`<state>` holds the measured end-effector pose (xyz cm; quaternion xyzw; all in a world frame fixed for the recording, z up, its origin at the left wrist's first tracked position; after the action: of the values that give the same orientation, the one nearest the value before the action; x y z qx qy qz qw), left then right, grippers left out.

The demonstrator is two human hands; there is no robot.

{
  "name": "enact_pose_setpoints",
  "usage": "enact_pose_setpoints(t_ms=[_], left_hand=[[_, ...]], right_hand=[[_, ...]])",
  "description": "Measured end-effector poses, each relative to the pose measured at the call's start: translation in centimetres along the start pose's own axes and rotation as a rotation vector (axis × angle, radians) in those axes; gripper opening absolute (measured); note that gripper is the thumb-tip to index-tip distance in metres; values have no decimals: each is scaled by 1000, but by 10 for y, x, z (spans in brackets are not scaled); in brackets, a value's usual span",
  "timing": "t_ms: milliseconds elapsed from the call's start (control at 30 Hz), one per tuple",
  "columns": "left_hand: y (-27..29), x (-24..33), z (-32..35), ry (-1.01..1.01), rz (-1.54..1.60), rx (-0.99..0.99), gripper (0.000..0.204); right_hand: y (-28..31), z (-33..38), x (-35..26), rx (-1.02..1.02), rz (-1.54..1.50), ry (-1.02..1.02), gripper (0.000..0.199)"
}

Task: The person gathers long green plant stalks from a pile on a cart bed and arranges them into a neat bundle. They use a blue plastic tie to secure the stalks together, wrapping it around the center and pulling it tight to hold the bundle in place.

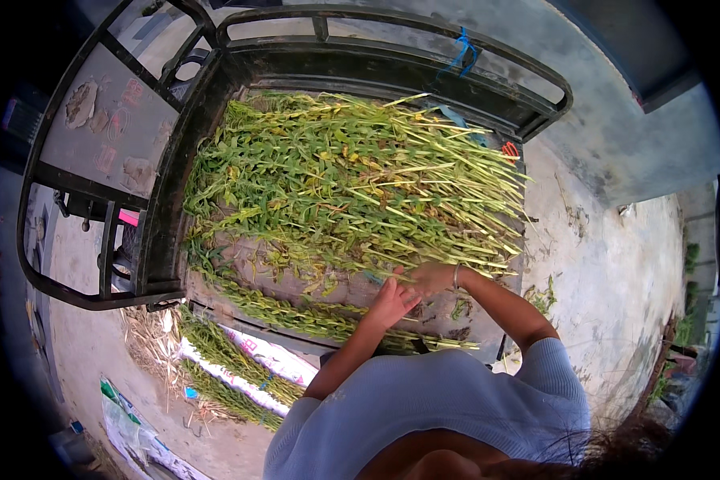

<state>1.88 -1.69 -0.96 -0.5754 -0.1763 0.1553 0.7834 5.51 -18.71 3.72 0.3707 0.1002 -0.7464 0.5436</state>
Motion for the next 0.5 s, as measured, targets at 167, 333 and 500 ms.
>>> enact_pose_setpoints(t_ms=[167, 333, 500], left_hand=[[21, -9, -7, -52, -33, 38, 28], [5, 2, 13, -95, -75, -3, 25], [15, 7, 16, -181, -61, 29, 35]], right_hand=[[32, -7, 13, 451, 62, -20, 36], [72, -62, 33, 696, 361, -421, 30], [47, -51, 1, 691, 323, -188, 25]])
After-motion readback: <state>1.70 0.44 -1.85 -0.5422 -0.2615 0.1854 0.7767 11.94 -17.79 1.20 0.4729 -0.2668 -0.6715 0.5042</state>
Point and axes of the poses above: each hand's wrist, its own z-axis away from the middle knuckle, its own y-axis out of the back of the hand, x = y × z, the point moved 2 cm from there along -z, towards the middle knuckle, and after that the axes turned 11 degrees about -x, right-handed, at the moved point
